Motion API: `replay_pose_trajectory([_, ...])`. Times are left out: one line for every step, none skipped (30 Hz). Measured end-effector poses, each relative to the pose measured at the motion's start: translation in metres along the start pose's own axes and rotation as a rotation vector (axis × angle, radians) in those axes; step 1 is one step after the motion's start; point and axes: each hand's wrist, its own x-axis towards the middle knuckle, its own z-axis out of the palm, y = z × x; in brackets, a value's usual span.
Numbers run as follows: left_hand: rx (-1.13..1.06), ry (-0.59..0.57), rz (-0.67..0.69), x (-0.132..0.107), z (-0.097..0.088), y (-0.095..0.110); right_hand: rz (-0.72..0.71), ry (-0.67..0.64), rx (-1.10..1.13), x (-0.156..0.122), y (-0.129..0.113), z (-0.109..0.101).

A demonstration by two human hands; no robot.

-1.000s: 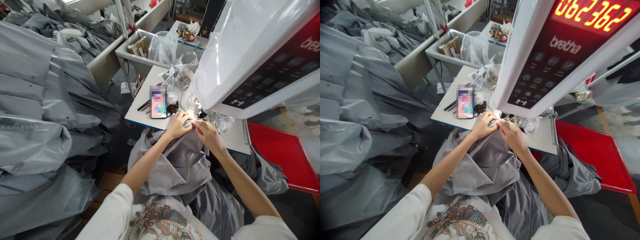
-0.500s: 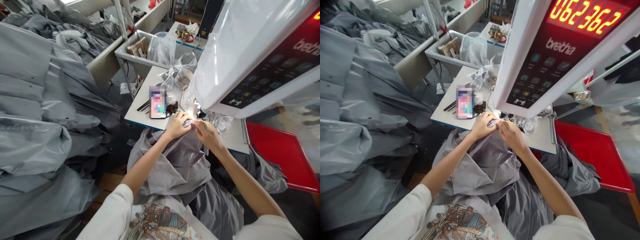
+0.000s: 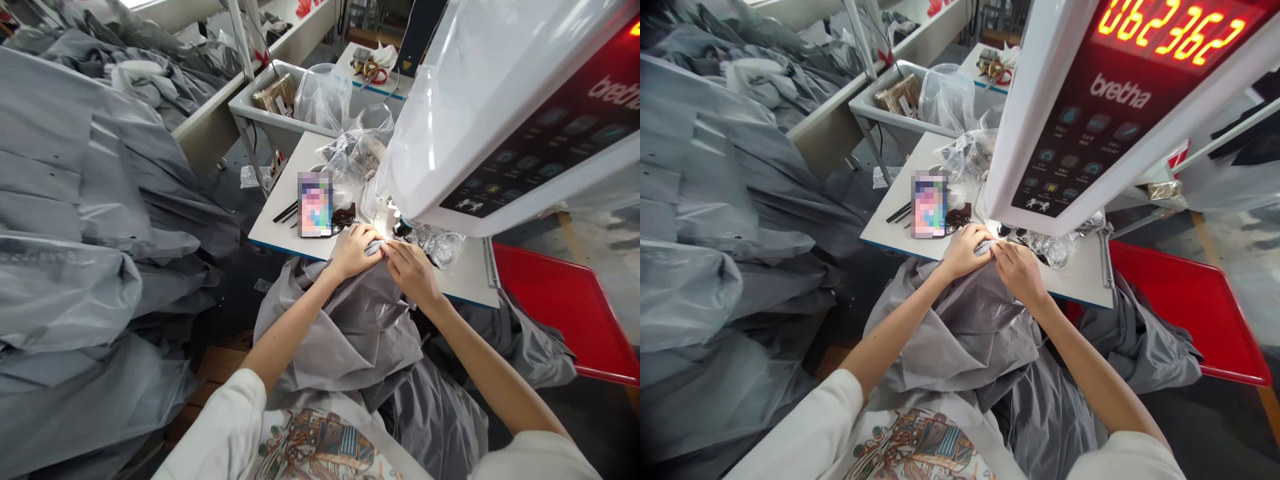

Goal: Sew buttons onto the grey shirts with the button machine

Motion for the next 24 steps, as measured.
replay_pose_trajectory([0.000, -0.001, -0.001, 0.000, 0.000, 0.000, 0.019, 0.018, 0.011, 0.000, -0.001, 0.001])
replay_pose_trajectory([-0.003, 0.000, 0.000, 0.000, 0.000, 0.000, 0.038, 0.042, 0.029, 0.000, -0.002, 0.002])
replay_pose_trajectory([-0.007, 0.002, 0.002, 0.000, 0.000, 0.000, 0.057, 0.065, 0.050, 0.000, -0.003, 0.003])
replay_pose_trajectory([-0.011, 0.005, 0.004, 0.000, 0.000, 0.000, 0.073, 0.086, 0.069, -0.001, -0.004, 0.004])
replay_pose_trajectory([-0.014, 0.008, 0.006, 0.000, 0.000, 0.000, 0.083, 0.100, 0.081, -0.002, -0.005, 0.005])
replay_pose_trajectory([-0.016, 0.011, 0.008, 0.000, 0.000, 0.000, 0.085, 0.107, 0.083, -0.003, -0.005, 0.006])
replay_pose_trajectory([-0.016, 0.013, 0.009, 0.000, 0.001, 0.000, 0.081, 0.108, 0.075, -0.004, -0.005, 0.007])
replay_pose_trajectory([-0.014, 0.013, 0.009, 0.000, 0.001, -0.001, 0.074, 0.104, 0.063, -0.005, -0.005, 0.007])
replay_pose_trajectory([-0.013, 0.013, 0.008, 0.000, 0.001, 0.000, 0.067, 0.099, 0.049, -0.007, -0.005, 0.008])
replay_pose_trajectory([-0.011, 0.011, 0.008, 0.000, 0.000, 0.000, 0.060, 0.095, 0.037, -0.009, -0.006, 0.008])
replay_pose_trajectory([-0.010, 0.009, 0.008, 0.000, 0.000, 0.000, 0.056, 0.090, 0.030, -0.012, -0.006, 0.008])
replay_pose_trajectory([-0.011, 0.009, 0.007, 0.000, 0.000, 0.000, 0.055, 0.088, 0.025, -0.014, -0.006, 0.007])
replay_pose_trajectory([-0.013, 0.007, 0.007, 0.000, 0.000, 0.001, 0.056, 0.091, 0.021, -0.017, -0.006, 0.007])
replay_pose_trajectory([-0.016, 0.006, 0.007, 0.000, -0.001, 0.001, 0.061, 0.102, 0.015, -0.019, -0.006, 0.006])
replay_pose_trajectory([-0.020, 0.006, 0.006, 0.000, -0.001, 0.002, 0.072, 0.122, 0.012, -0.021, -0.007, 0.006])
replay_pose_trajectory([-0.024, 0.008, 0.006, 0.000, -0.001, 0.002, 0.093, 0.149, 0.017, -0.022, -0.007, 0.006])
replay_pose_trajectory([-0.030, 0.011, 0.006, 0.000, -0.002, 0.002, 0.128, 0.184, 0.034, -0.022, -0.007, 0.007])
replay_pose_trajectory([-0.035, 0.013, 0.007, 0.000, -0.002, 0.003, 0.183, 0.222, 0.068, -0.021, -0.008, 0.008])
replay_pose_trajectory([-0.039, 0.016, 0.010, 0.000, -0.002, 0.003, 0.256, 0.255, 0.124, -0.019, -0.008, 0.011])
replay_pose_trajectory([-0.042, 0.017, 0.014, 0.000, -0.002, 0.002, 0.342, 0.281, 0.195, -0.016, -0.008, 0.014])
replay_pose_trajectory([-0.042, 0.016, 0.019, 0.000, -0.001, 0.002, 0.433, 0.294, 0.274, -0.012, -0.008, 0.018])
replay_pose_trajectory([-0.041, 0.015, 0.022, 0.000, -0.001, 0.002, 0.519, 0.300, 0.345, -0.007, -0.008, 0.022])
replay_pose_trajectory([-0.039, 0.013, 0.023, 0.000, -0.001, 0.001, 0.599, 0.298, 0.398, -0.003, -0.008, 0.026])
replay_pose_trajectory([-0.035, 0.012, 0.023, 0.000, -0.001, 0.001, 0.670, 0.284, 0.432, 0.001, -0.008, 0.029])
